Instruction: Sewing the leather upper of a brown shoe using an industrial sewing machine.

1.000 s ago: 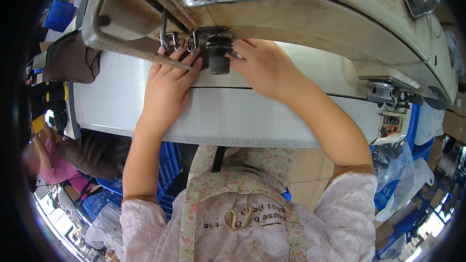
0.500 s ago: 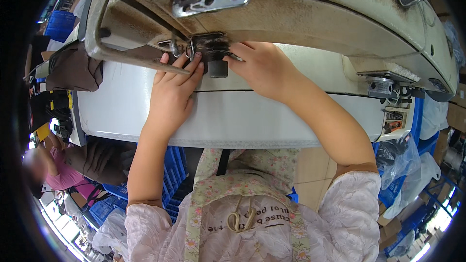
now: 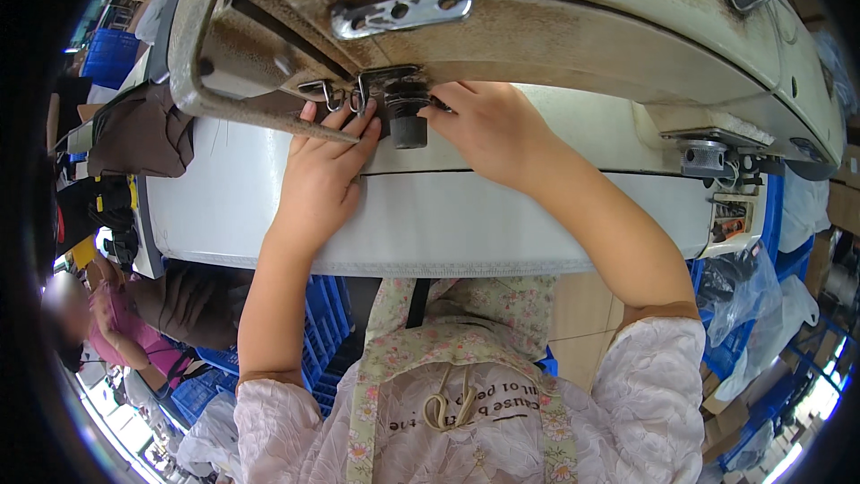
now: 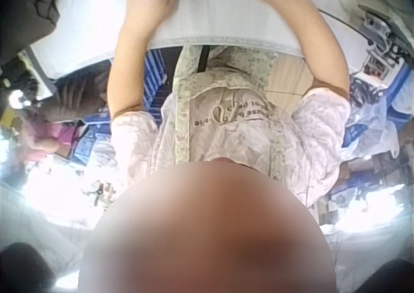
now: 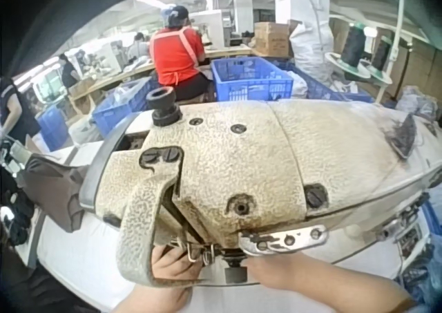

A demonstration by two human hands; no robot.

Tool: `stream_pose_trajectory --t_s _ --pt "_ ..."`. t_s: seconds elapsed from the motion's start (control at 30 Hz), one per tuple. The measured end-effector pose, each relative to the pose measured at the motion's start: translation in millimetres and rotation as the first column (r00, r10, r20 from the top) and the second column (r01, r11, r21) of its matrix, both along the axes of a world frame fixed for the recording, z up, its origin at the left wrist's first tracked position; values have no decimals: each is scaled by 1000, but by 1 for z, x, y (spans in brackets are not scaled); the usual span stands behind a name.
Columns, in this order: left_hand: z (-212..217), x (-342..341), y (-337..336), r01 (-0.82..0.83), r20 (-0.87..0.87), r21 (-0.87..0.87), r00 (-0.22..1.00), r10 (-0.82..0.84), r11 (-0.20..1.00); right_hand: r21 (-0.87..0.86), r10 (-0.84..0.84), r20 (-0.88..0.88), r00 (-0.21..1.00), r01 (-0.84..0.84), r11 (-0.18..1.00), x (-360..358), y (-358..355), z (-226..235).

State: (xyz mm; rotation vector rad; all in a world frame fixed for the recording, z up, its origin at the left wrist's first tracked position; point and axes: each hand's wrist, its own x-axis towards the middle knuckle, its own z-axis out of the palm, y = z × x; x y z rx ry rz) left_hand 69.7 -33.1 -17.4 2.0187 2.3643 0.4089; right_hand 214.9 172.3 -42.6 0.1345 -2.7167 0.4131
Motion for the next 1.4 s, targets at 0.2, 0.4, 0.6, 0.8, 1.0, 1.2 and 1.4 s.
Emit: stream_pose_trajectory --t_s 0.2,0.4,0.6,0.8,1.0,1.2,1.4 --pt "-3 2 2 -4 -5 14 1000 4 1000 37 -11 30 999 10 999 1 -1 3" --pt "-1 5 4 -7 -32 34 999 8 999 -95 -56 20 998 57 994 -1 -3 -1" --pt "-2 7 9 -21 -86 60 996 26 998 -161 -95 109 990 111 981 -1 -2 -1" --pt "-6 -2 10 -38 -44 70 998 41 997 -261 -105 163 981 145 954 -1 -6 8" --pt "-7 -9 14 -30 -27 79 999 33 996 -227 -114 114 987 138 964 -2 -3 4" --pt "-9 -13 17 -36 -35 97 999 40 995 -200 -113 207 972 155 967 -4 -3 12" --pt "-6 -15 22 -40 -3 105 999 41 994 -158 -141 316 938 198 967 -3 -3 20"
